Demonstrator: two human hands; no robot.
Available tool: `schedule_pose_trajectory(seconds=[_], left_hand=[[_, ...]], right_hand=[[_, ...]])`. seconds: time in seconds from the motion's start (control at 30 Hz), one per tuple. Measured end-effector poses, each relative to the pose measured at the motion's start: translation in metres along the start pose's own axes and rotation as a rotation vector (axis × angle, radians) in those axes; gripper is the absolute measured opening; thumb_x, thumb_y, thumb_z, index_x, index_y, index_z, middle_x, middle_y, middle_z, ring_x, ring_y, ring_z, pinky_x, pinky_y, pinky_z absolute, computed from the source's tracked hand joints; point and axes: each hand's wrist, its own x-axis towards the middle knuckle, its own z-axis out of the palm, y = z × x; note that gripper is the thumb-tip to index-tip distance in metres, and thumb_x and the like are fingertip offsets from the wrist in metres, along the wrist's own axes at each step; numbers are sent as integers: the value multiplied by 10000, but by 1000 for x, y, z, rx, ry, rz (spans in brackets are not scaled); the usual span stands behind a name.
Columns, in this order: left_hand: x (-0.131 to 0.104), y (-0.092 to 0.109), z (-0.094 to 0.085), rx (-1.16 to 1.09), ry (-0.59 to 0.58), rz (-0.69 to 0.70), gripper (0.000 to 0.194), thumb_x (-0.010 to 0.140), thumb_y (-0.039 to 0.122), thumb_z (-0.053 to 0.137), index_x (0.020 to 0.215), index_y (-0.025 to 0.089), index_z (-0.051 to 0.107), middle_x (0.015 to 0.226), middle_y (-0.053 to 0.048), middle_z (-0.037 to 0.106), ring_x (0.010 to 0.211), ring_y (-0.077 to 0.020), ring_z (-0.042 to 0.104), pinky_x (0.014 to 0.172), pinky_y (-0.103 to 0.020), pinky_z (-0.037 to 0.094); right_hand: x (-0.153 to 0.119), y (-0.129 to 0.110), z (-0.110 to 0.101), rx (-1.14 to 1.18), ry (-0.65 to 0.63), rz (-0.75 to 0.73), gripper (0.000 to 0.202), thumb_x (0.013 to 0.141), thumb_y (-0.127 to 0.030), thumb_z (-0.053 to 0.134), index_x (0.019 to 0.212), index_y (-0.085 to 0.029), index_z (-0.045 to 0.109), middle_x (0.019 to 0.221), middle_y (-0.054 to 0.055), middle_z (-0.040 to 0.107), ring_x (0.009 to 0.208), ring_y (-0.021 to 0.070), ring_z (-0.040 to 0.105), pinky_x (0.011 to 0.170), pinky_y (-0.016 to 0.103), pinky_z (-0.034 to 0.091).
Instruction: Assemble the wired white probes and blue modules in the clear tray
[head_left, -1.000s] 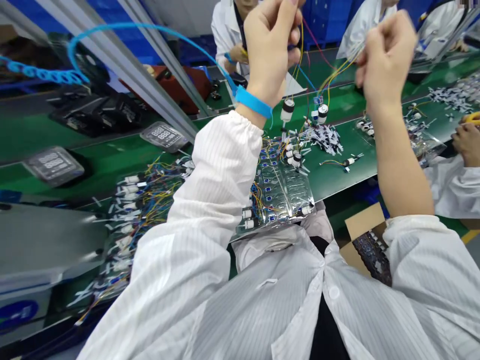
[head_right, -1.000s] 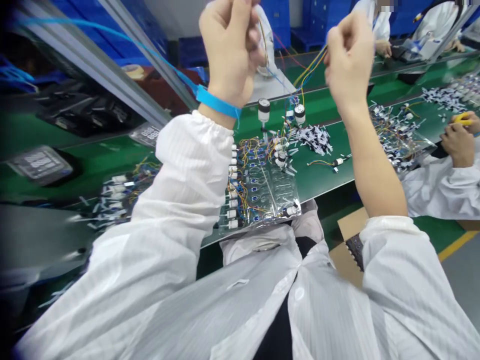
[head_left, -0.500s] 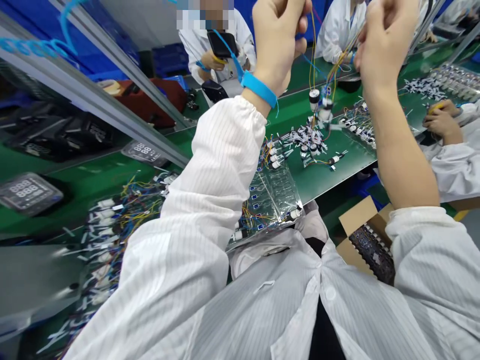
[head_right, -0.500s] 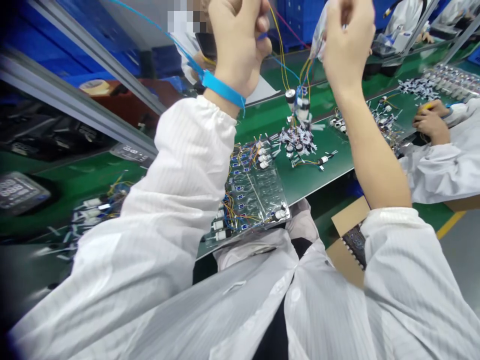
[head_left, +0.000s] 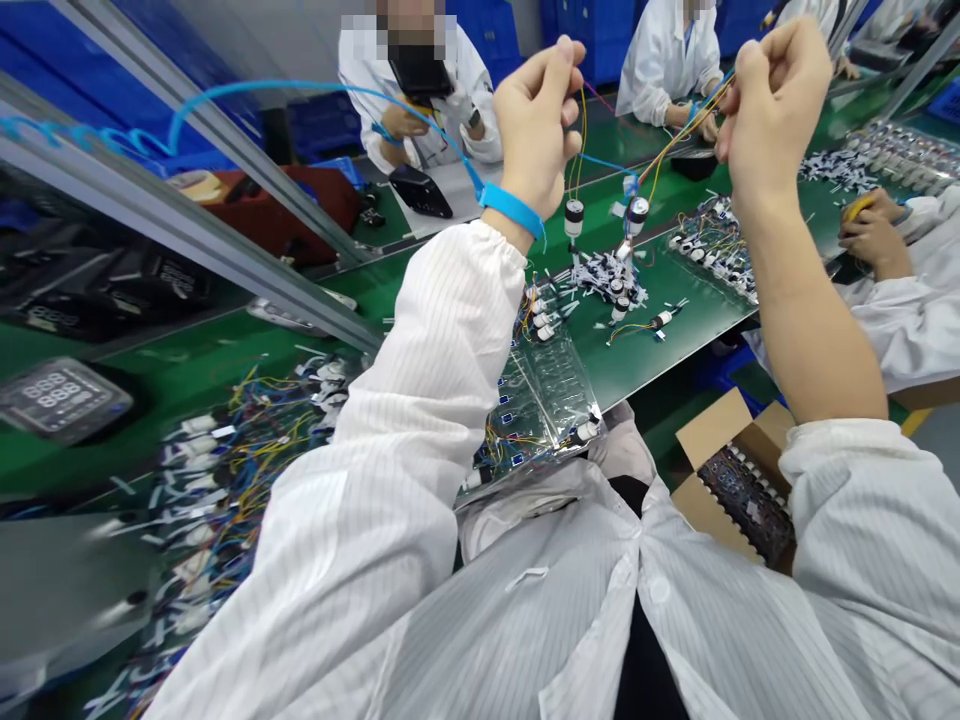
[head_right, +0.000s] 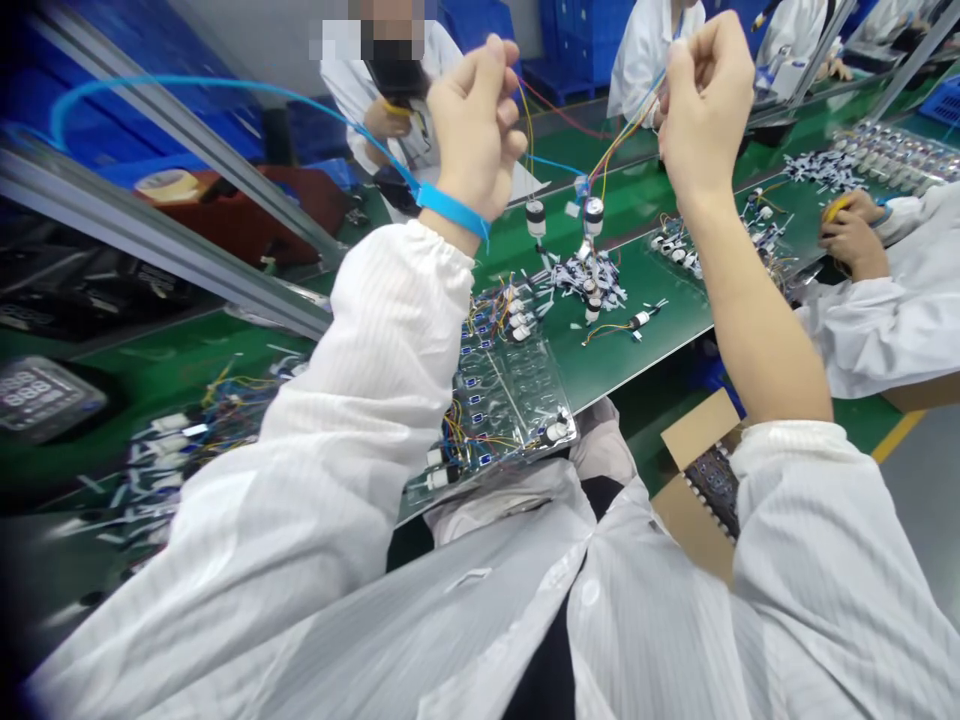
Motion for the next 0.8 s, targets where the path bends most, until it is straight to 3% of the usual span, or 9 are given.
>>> schedule_pose_trajectory(seconds=[0.1,0.27,0.4,0.53,0.63,0.7,0.8], left_hand=[[-5,-12,4,70,-81,2,156,1133,307,516,1039,270,635,899,24,615,727,-127,350,527,-293,280],[-19,-31,10,95,-121,49,179,1067,421,646,1072,251,702,965,-1,641,714,-104,458,536,-269,365],[-31,-45,6,20,-92,39,151,1085,317,634,1049,231,752,963,-33,651,691,-101,576,498,-244,391],[-30,-56,-4,16,-68,13,159,1097,320,610,1111,234,744,1026,-20,685,772,-99,619,586,-243,498],[-22,-62,-13,57,-54,43,120,1076,392,648,1119,317,731,1079,6,728,817,-127,638,618,-293,530],[-23,-66,-19,116,-85,60,91,1038,415,700,1112,364,714,1075,20,750,771,-144,621,586,-316,507],[-39,-75,-31,247,-219,53,225,978,340,765,1181,318,671,1023,22,783,692,-132,536,628,-332,531]], right_hand=[[-12,0,3,76,107,56,374,1103,-103,465,832,-304,304,655,-126,474,422,52,381,435,313,235],[-35,2,9,142,-64,128,243,1110,-185,496,912,-279,392,703,-118,588,520,42,515,488,267,313],[-51,16,13,276,-146,242,194,1105,-337,502,970,-279,375,800,-114,648,555,16,536,553,228,376],[-67,33,18,391,-242,328,384,1072,-607,469,928,-278,330,836,-90,635,645,7,597,619,239,436],[-81,40,19,325,-293,307,564,1023,-778,423,826,-269,282,770,-65,593,713,61,595,623,256,461],[-92,44,20,252,-270,292,644,973,-846,464,792,-264,260,721,-52,567,740,120,597,614,282,480],[-106,55,24,277,-243,350,680,920,-905,486,805,-267,280,746,-40,579,749,163,608,626,322,516]])
